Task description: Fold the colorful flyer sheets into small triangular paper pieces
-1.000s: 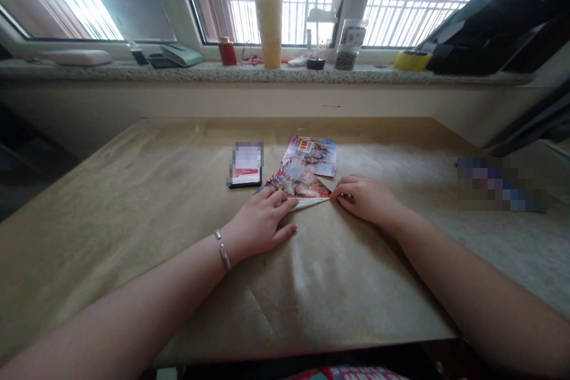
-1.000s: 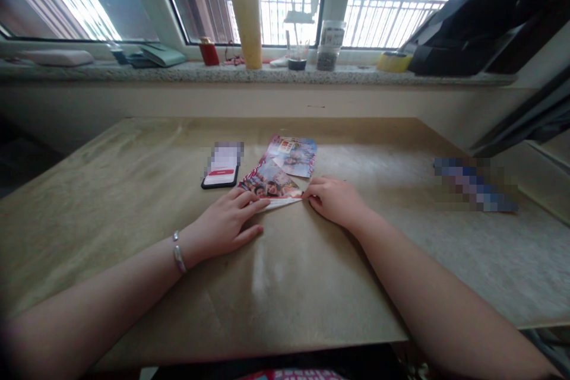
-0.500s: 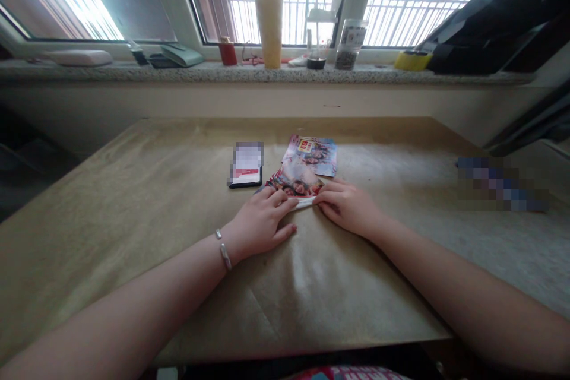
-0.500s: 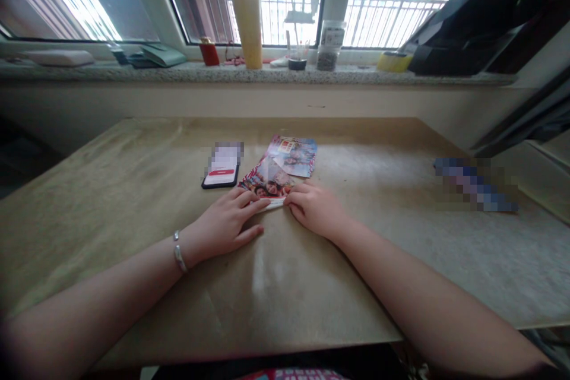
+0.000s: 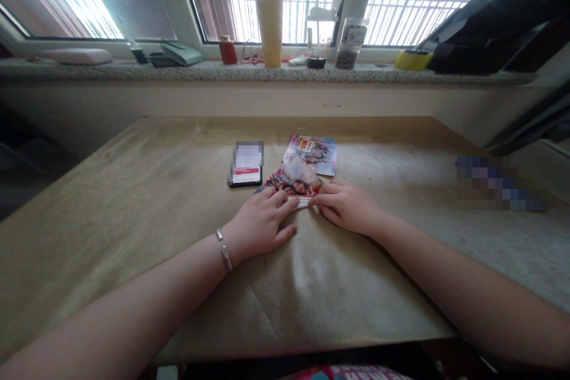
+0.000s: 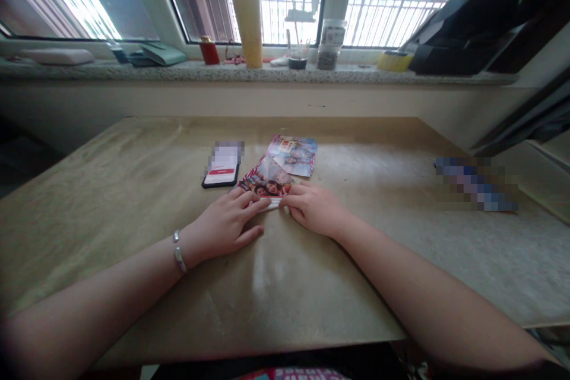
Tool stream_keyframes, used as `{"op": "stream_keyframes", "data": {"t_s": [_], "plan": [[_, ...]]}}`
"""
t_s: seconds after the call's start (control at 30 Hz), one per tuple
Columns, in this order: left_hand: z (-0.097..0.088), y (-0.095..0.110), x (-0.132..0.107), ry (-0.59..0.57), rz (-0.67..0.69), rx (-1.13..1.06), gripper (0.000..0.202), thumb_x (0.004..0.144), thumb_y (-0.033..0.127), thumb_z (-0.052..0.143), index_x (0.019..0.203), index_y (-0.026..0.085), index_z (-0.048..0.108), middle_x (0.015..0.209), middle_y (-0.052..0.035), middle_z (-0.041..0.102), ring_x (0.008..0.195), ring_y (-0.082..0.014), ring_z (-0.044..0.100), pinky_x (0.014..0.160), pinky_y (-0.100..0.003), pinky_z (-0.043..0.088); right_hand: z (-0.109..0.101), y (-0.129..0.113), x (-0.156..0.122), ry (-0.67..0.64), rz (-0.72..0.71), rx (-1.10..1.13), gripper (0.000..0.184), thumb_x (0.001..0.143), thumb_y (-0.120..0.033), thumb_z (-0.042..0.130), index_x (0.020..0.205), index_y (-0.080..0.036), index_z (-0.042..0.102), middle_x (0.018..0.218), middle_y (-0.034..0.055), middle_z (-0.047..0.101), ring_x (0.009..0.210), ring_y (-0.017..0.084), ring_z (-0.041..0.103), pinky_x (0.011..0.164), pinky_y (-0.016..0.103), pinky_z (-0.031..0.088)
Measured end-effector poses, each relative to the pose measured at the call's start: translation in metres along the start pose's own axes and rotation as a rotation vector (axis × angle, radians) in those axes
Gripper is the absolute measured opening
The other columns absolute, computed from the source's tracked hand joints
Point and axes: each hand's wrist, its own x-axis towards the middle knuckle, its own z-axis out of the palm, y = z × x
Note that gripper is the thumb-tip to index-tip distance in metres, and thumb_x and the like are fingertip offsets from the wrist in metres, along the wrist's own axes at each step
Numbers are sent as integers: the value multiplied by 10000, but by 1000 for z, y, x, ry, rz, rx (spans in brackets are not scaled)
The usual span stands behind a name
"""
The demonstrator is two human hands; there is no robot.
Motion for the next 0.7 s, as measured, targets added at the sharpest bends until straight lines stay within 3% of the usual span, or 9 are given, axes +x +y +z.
{"op": "stream_keyframes", "data": {"t_s": [0.13,0.7], "plan": [[-4,1,-1,-22,45,21,526,904,436,454,1381,221,404,1143,-112,529,1000,-257,468,909,-406,401,-1,0,0,-17,-44,-77,286,878,-176,465,1054,-240,682,931,60,641,862,187,550,744,288,420],[2,-2,-3,-13,55,38,516,918,466,423,1379,234,415,1187,-108,508,1065,-271,433,968,-424,362,-3,6,0,-59,-132,-129,246,856,-167,479,1005,-200,672,936,75,630,873,197,523,728,295,415]]}}
